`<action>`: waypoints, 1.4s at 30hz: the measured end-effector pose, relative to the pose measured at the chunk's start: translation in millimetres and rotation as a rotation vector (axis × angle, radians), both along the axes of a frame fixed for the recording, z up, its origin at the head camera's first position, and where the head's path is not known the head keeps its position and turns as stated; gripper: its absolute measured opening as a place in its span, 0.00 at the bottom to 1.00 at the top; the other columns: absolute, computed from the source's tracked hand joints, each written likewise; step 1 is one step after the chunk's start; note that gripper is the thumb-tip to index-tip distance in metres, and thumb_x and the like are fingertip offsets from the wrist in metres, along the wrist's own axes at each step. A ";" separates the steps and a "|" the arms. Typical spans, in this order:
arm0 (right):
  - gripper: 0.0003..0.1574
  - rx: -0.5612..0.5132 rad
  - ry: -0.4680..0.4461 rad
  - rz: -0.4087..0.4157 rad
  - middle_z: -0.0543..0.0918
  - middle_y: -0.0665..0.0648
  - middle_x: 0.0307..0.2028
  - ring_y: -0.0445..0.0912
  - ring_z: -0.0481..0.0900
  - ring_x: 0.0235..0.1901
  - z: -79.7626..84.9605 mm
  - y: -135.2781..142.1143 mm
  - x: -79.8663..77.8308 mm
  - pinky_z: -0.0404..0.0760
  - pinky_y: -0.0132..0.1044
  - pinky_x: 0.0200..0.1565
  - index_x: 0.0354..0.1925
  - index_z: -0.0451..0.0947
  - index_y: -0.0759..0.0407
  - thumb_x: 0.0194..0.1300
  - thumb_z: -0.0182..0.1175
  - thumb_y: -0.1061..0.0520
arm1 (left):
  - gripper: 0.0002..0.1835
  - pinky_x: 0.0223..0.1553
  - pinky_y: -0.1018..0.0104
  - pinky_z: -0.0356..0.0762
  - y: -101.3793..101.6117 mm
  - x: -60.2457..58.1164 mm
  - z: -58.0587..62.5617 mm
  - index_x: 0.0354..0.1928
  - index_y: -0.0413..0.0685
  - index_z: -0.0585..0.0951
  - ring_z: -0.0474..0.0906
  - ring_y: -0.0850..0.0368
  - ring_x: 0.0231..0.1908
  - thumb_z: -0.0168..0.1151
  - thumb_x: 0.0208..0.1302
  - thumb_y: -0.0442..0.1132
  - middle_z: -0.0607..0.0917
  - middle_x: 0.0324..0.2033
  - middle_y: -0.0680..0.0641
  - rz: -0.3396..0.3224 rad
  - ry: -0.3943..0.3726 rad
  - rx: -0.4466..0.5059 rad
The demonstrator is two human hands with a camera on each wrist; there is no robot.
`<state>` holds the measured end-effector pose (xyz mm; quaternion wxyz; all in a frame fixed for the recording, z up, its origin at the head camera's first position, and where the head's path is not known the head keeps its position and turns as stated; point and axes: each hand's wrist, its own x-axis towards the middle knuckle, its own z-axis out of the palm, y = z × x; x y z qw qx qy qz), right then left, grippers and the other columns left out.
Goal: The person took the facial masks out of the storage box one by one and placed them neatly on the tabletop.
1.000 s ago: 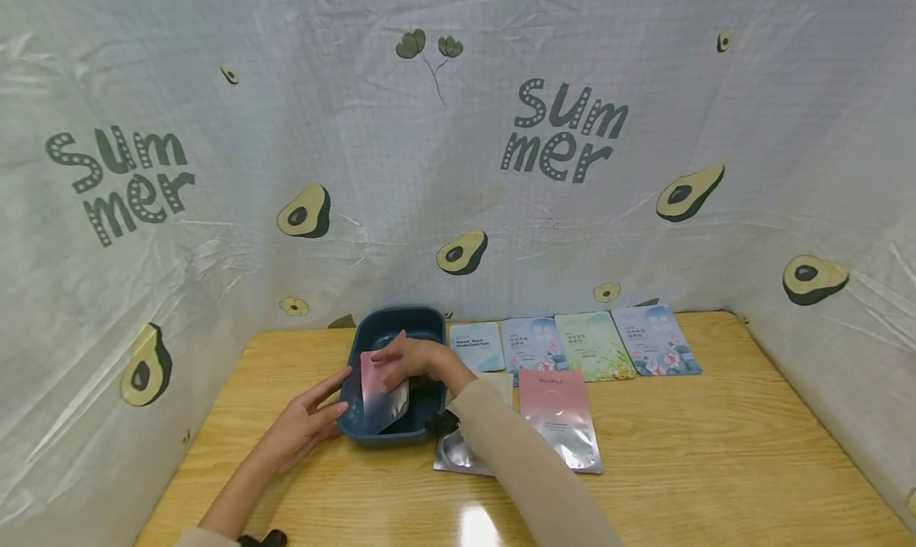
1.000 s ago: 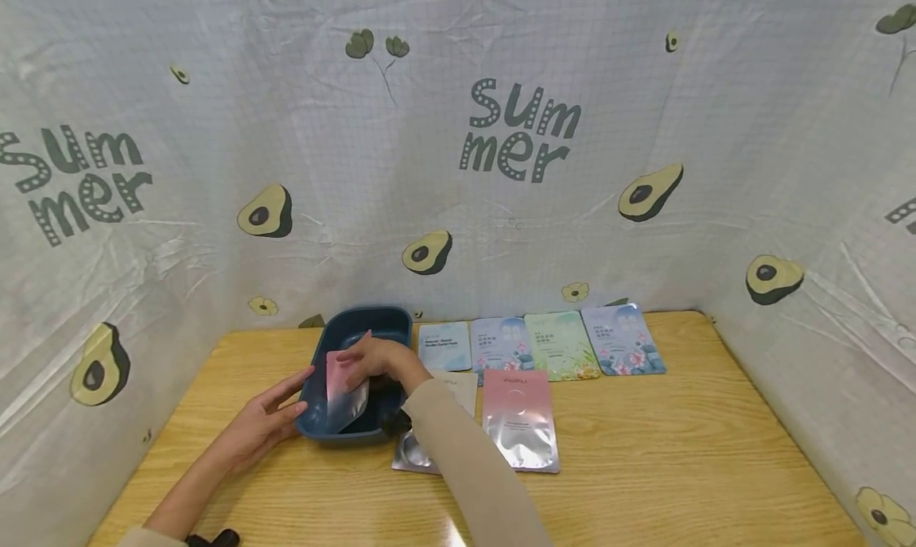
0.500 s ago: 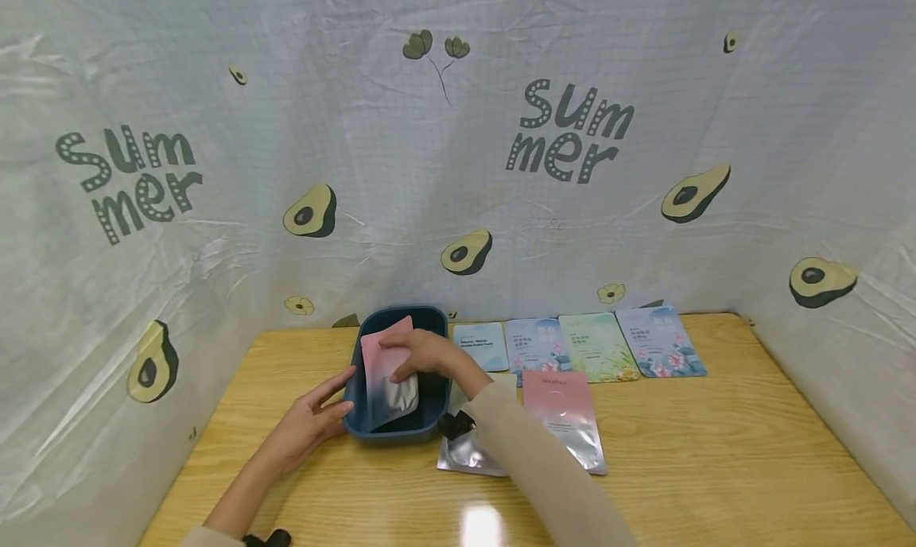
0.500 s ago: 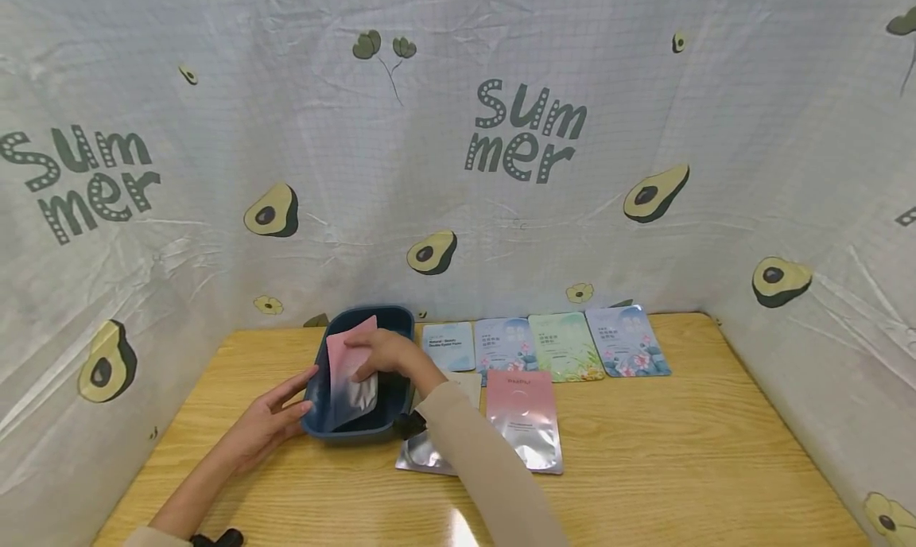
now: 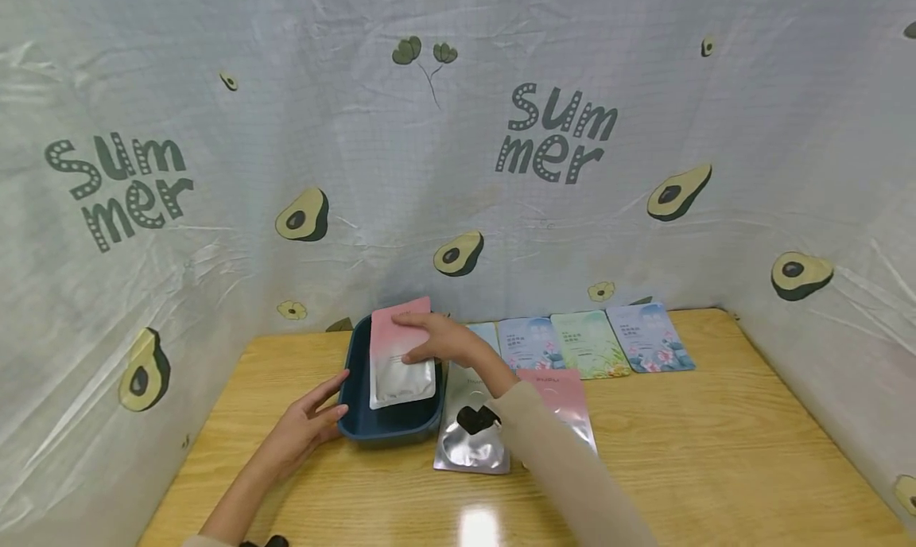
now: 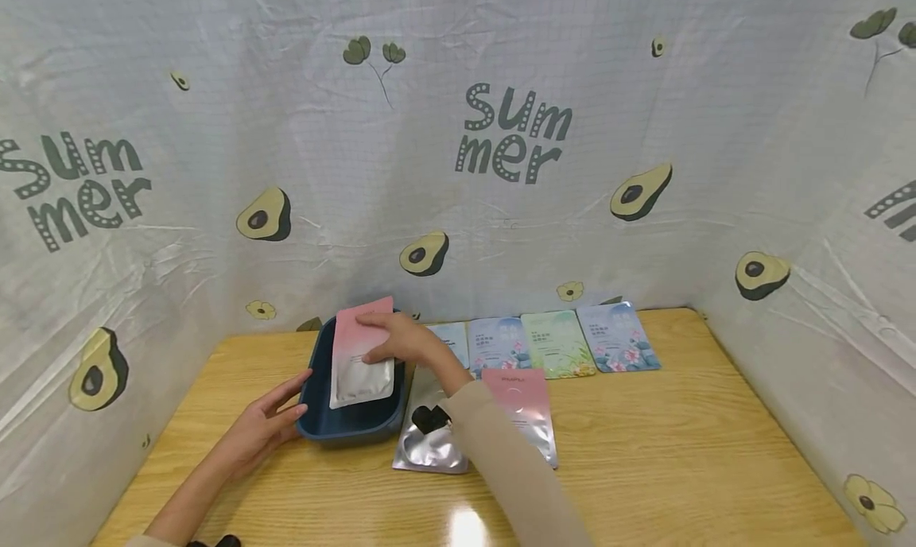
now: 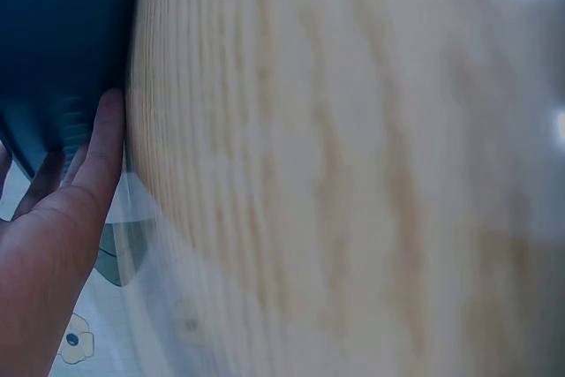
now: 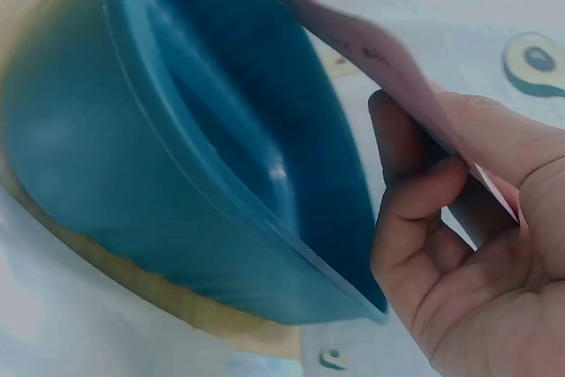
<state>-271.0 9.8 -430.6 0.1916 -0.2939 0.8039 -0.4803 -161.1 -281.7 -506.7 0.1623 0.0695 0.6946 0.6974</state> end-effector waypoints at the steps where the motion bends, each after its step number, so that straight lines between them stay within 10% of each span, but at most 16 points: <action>1: 0.47 -0.015 -0.008 -0.002 0.66 0.49 0.74 0.46 0.67 0.68 1.0 2.1 0.6 0.79 0.33 0.50 0.76 0.65 0.50 0.63 0.72 0.61 | 0.37 0.57 0.60 0.80 -0.8 1.0 -0.3 0.82 0.47 0.50 0.73 0.66 0.61 0.55 0.78 0.36 0.45 0.79 0.37 0.000 0.001 -0.005; 15: 0.48 -0.146 -0.057 -0.096 0.64 0.54 0.75 0.50 0.66 0.68 12.2 40.0 12.4 0.79 0.41 0.55 0.76 0.65 0.48 0.63 0.72 0.61 | 0.37 0.59 0.58 0.79 -1.2 6.3 4.1 0.81 0.50 0.52 0.52 0.37 0.74 0.56 0.77 0.37 0.45 0.80 0.39 0.010 -0.008 -0.011; 25: 0.48 -0.222 -0.222 -0.149 0.61 0.60 0.74 0.50 0.81 0.41 10.7 83.6 23.5 0.83 0.39 0.42 0.78 0.60 0.51 0.65 0.67 0.65 | 0.38 0.58 0.57 0.79 -1.4 7.1 6.4 0.82 0.48 0.51 0.62 0.45 0.70 0.56 0.77 0.35 0.45 0.80 0.39 0.006 -0.015 -0.011; 42: 0.49 -0.081 -0.061 -0.216 0.49 0.64 0.79 0.63 0.47 0.76 -9.5 217.8 50.7 0.78 0.47 0.59 0.79 0.56 0.53 0.68 0.68 0.56 | 0.37 0.59 0.54 0.79 1.4 4.4 15.9 0.81 0.51 0.53 0.54 0.30 0.73 0.56 0.77 0.40 0.44 0.80 0.37 -0.015 0.014 -0.110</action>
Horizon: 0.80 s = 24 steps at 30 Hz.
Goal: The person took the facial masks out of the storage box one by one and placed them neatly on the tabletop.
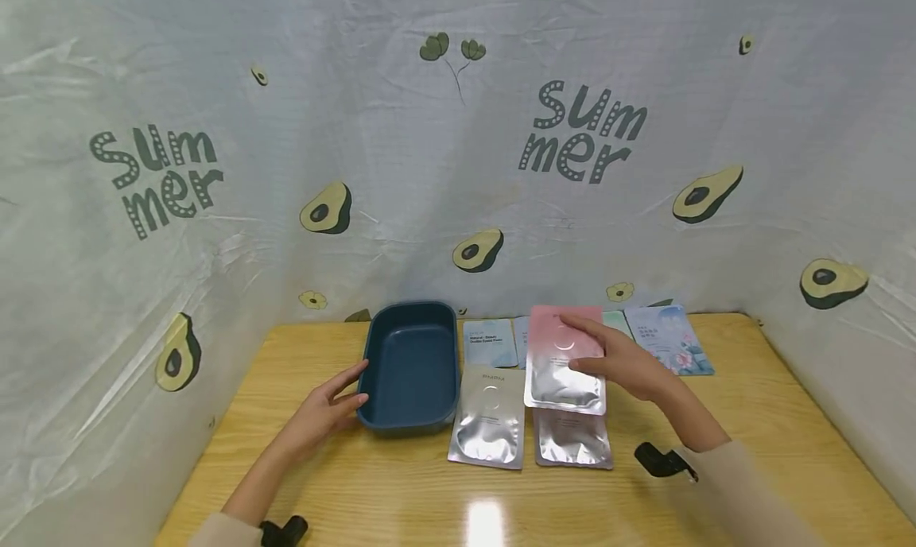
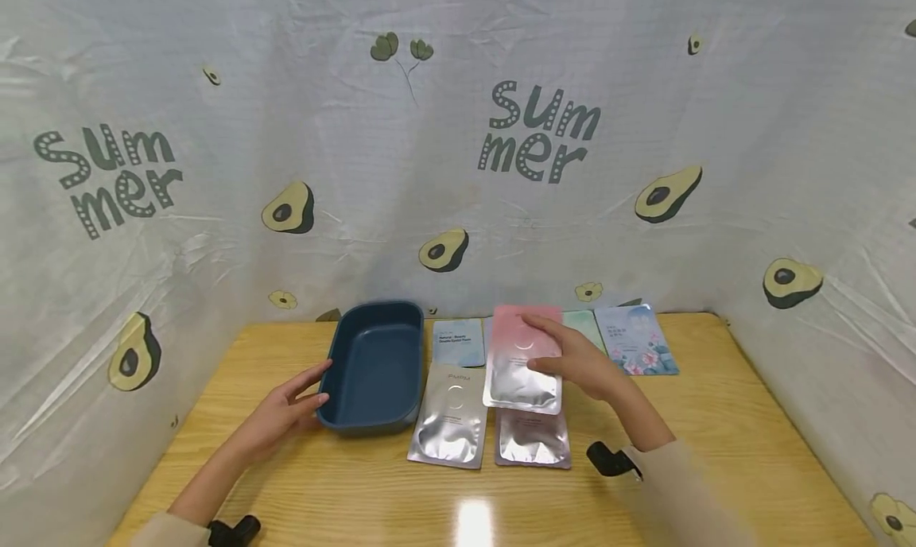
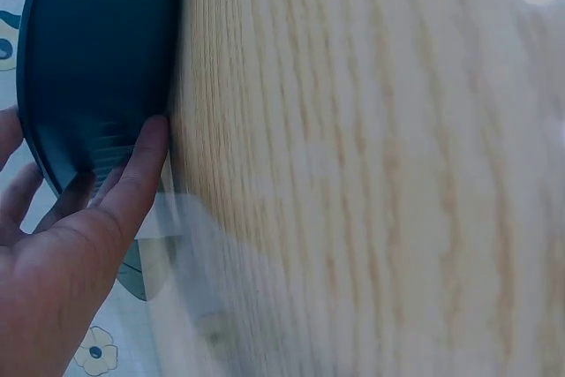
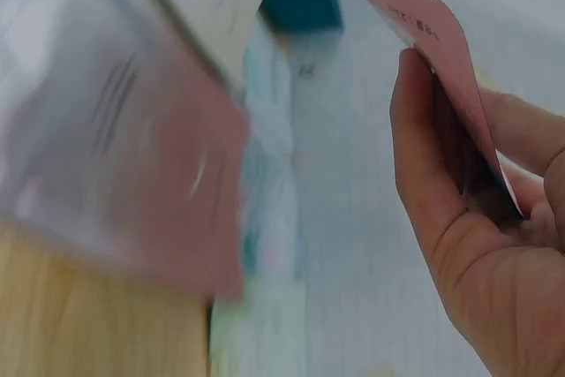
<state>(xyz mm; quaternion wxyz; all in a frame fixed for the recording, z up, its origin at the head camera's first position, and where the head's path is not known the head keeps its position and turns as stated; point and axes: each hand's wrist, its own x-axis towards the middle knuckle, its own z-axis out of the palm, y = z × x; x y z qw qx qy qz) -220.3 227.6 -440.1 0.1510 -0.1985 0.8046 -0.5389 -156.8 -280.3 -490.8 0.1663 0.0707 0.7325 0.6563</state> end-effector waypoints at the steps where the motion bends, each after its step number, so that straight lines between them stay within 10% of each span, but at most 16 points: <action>1: 0.49 0.020 0.013 0.000 0.50 0.65 0.79 0.64 0.47 0.76 -0.9 9.5 3.8 0.77 0.49 0.60 0.80 0.55 0.53 0.69 0.68 0.55 | 0.37 0.59 0.54 0.79 1.2 -0.7 -0.7 0.81 0.52 0.53 0.53 0.31 0.74 0.56 0.77 0.40 0.44 0.80 0.37 0.000 -0.003 0.004; 5: 0.48 0.102 0.056 -0.016 0.54 0.65 0.78 0.66 0.49 0.75 -1.9 39.9 18.7 0.73 0.55 0.62 0.79 0.57 0.52 0.69 0.68 0.51 | 0.36 0.59 0.53 0.79 3.6 -1.9 -1.1 0.81 0.52 0.54 0.53 0.30 0.74 0.56 0.78 0.39 0.45 0.80 0.37 0.005 0.001 0.015; 12: 0.47 0.139 0.042 0.007 0.55 0.64 0.78 0.67 0.49 0.75 -5.8 76.9 34.0 0.78 0.31 0.54 0.79 0.57 0.52 0.69 0.67 0.51 | 0.36 0.58 0.54 0.80 2.9 5.8 -2.7 0.81 0.49 0.54 0.55 0.30 0.73 0.56 0.77 0.38 0.45 0.80 0.36 0.030 -0.012 0.017; 18: 0.48 0.184 0.048 0.015 0.54 0.67 0.77 0.66 0.53 0.71 -0.1 100.0 37.8 0.79 0.30 0.50 0.79 0.56 0.51 0.69 0.66 0.51 | 0.36 0.58 0.53 0.80 6.0 4.4 -3.1 0.81 0.53 0.55 0.57 0.33 0.73 0.57 0.77 0.41 0.45 0.80 0.39 0.024 -0.028 0.014; 24: 0.44 0.180 0.007 0.102 0.55 0.65 0.77 0.30 0.59 0.68 -7.2 110.8 28.3 0.77 0.29 0.54 0.78 0.58 0.52 0.70 0.65 0.55 | 0.36 0.56 0.54 0.81 4.0 0.4 0.4 0.81 0.55 0.56 0.60 0.33 0.71 0.58 0.77 0.41 0.47 0.80 0.40 0.041 -0.019 -0.010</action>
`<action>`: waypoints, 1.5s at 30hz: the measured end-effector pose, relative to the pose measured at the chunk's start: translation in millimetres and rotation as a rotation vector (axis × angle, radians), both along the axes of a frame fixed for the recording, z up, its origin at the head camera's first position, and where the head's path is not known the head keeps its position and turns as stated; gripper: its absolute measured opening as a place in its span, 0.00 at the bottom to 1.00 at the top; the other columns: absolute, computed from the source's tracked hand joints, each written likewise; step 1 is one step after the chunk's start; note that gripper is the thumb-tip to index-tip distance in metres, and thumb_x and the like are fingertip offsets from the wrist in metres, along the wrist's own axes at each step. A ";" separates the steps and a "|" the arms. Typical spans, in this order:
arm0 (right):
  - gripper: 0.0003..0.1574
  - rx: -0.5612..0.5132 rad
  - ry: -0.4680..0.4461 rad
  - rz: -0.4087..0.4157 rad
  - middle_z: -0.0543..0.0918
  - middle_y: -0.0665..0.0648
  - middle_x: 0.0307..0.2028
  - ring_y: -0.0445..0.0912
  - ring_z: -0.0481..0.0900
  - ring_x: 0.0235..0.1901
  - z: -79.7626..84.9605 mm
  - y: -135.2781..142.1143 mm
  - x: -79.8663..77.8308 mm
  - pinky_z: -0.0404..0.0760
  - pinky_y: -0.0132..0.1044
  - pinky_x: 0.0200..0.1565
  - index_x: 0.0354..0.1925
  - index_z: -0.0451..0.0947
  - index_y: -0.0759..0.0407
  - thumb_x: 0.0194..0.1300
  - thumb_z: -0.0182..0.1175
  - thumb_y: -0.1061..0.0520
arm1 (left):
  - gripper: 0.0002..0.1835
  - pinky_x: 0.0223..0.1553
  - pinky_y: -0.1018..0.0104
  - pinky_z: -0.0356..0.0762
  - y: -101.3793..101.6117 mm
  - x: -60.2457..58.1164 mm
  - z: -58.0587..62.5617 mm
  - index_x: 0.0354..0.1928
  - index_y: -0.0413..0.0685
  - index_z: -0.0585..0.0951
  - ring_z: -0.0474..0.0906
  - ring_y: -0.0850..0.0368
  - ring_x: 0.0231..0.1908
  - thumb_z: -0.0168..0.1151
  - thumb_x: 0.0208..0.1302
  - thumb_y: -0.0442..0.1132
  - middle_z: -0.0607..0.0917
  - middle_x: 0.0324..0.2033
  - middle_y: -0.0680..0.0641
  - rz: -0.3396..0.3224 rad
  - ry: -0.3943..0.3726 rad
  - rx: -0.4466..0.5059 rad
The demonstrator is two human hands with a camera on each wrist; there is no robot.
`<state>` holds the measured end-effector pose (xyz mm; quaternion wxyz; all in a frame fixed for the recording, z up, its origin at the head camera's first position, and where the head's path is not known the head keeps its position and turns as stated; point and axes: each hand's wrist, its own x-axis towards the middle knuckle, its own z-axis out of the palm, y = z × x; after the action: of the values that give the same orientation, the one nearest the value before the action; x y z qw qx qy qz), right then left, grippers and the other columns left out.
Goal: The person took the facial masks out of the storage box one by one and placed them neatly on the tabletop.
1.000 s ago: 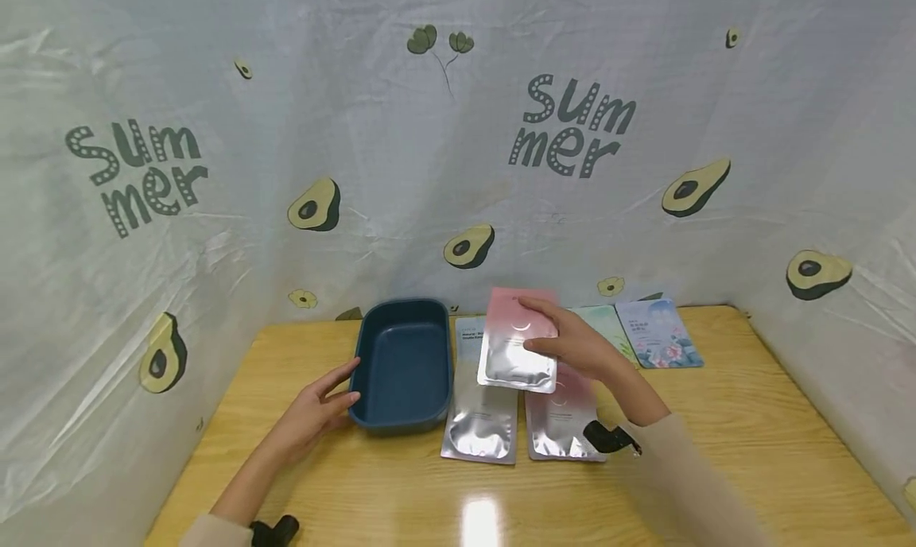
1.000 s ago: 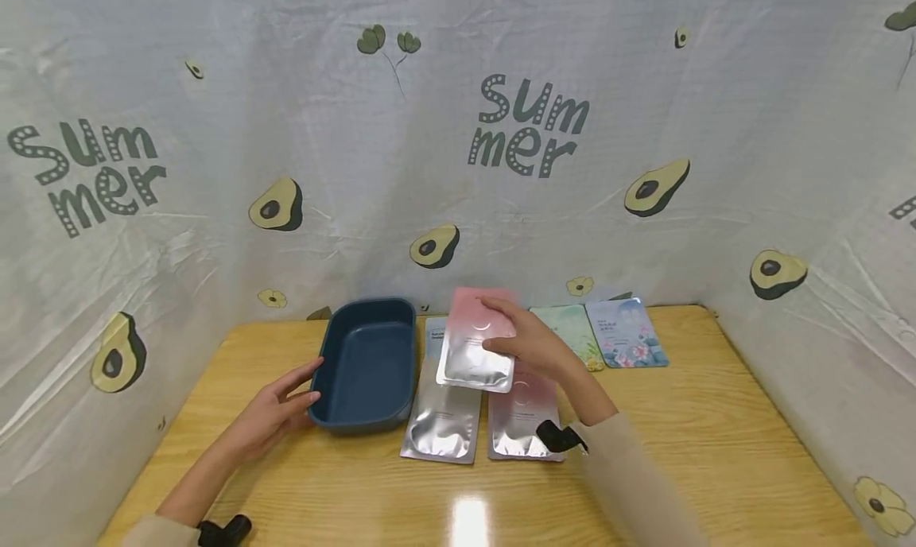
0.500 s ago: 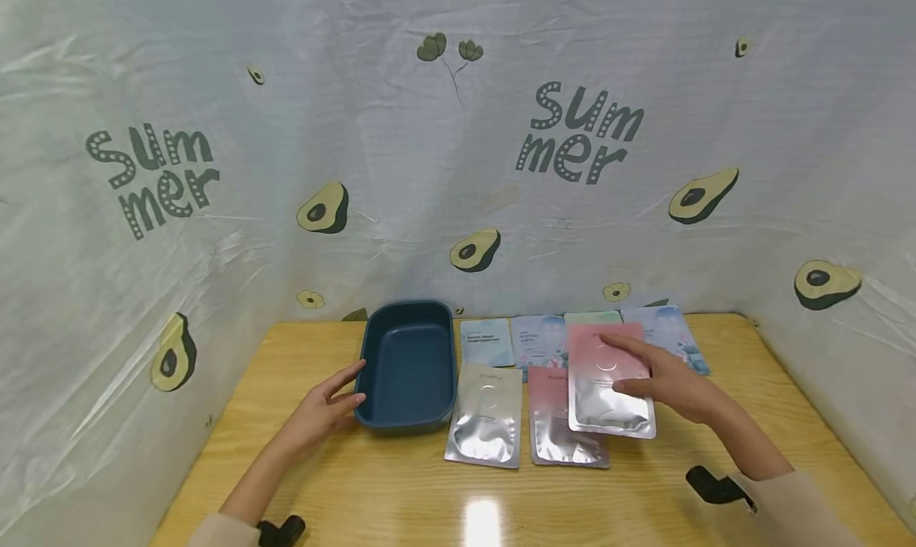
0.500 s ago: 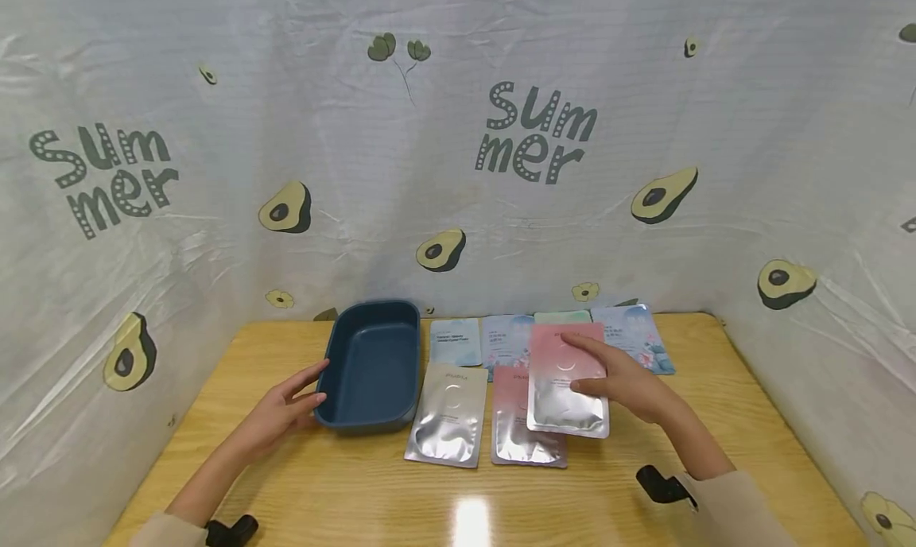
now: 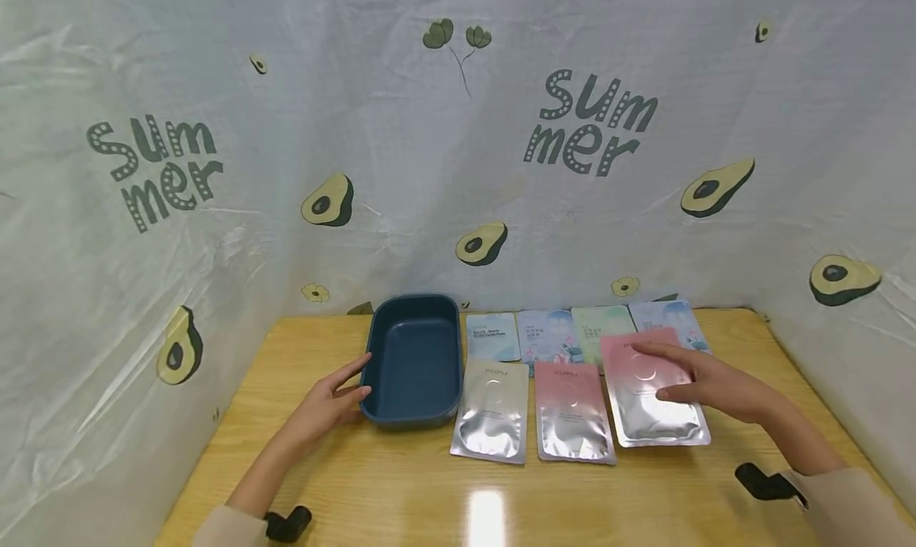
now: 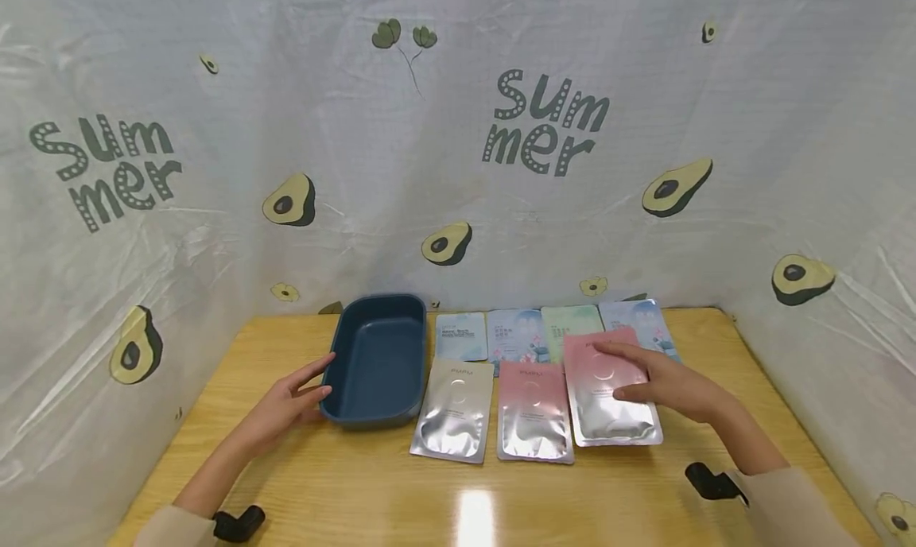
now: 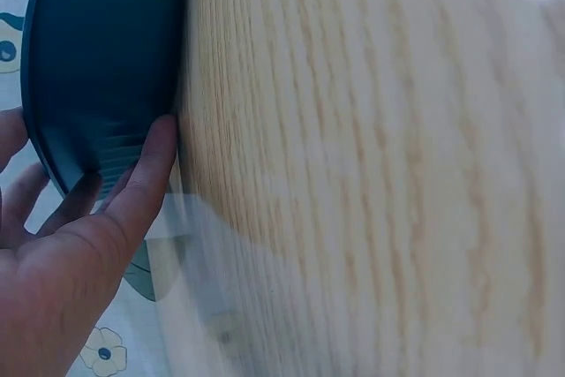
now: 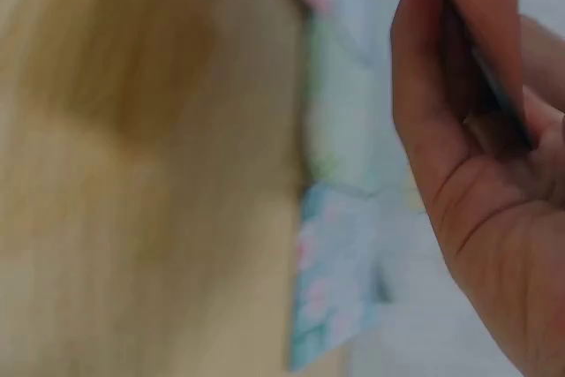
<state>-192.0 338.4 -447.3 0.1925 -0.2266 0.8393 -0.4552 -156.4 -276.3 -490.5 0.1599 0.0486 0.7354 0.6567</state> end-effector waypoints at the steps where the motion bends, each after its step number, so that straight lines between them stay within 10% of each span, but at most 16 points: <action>1: 0.44 0.006 -0.010 0.011 0.55 0.65 0.77 0.25 0.59 0.65 -3.2 1.8 -1.5 0.77 0.29 0.54 0.78 0.58 0.51 0.71 0.65 0.55 | 0.36 0.55 0.54 0.81 -0.7 0.4 0.2 0.81 0.55 0.56 0.60 0.33 0.71 0.58 0.77 0.41 0.46 0.80 0.40 0.000 0.003 -0.003; 16: 0.40 0.039 -0.037 0.037 0.59 0.67 0.75 0.16 0.54 0.61 -53.4 17.9 0.4 0.74 0.25 0.54 0.75 0.66 0.54 0.69 0.66 0.53 | 0.36 0.55 0.54 0.82 5.7 0.7 -0.6 0.81 0.55 0.56 0.57 0.32 0.73 0.58 0.76 0.42 0.46 0.80 0.40 -0.017 0.015 -0.020; 23: 0.38 0.139 0.065 0.014 0.67 0.71 0.71 0.71 0.59 0.70 -58.7 7.0 2.2 0.76 0.52 0.59 0.70 0.72 0.57 0.66 0.70 0.50 | 0.36 0.55 0.51 0.82 2.9 0.6 0.2 0.81 0.51 0.56 0.59 0.30 0.71 0.57 0.77 0.39 0.46 0.80 0.38 -0.024 0.007 -0.020; 29: 0.38 0.166 0.077 0.001 0.68 0.72 0.69 0.76 0.58 0.68 -52.4 5.7 -1.8 0.71 0.66 0.60 0.68 0.74 0.59 0.64 0.71 0.49 | 0.37 0.54 0.51 0.83 2.1 -4.3 -1.7 0.81 0.50 0.54 0.60 0.30 0.71 0.58 0.76 0.40 0.46 0.80 0.37 -0.035 0.022 -0.027; 38: 0.37 0.434 0.350 -0.106 0.84 0.64 0.52 0.64 0.80 0.50 -59.6 -5.7 -1.3 0.81 0.58 0.47 0.58 0.83 0.57 0.53 0.78 0.44 | 0.36 0.55 0.48 0.81 -0.9 1.2 -1.2 0.81 0.50 0.54 0.57 0.28 0.72 0.56 0.77 0.39 0.44 0.80 0.36 -0.018 0.023 -0.028; 45: 0.16 0.543 0.521 -0.287 0.82 0.71 0.50 0.70 0.71 0.55 -62.8 -17.4 20.2 0.68 0.69 0.52 0.38 0.87 0.50 0.51 0.79 0.50 | 0.36 0.55 0.48 0.81 0.1 2.8 -0.1 0.81 0.52 0.53 0.58 0.29 0.71 0.56 0.78 0.40 0.44 0.80 0.37 -0.023 0.015 -0.037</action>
<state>-171.8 321.0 -510.1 -0.0393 -0.1555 0.9729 -0.1663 -153.6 -276.2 -490.6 0.1629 0.0588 0.7480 0.6407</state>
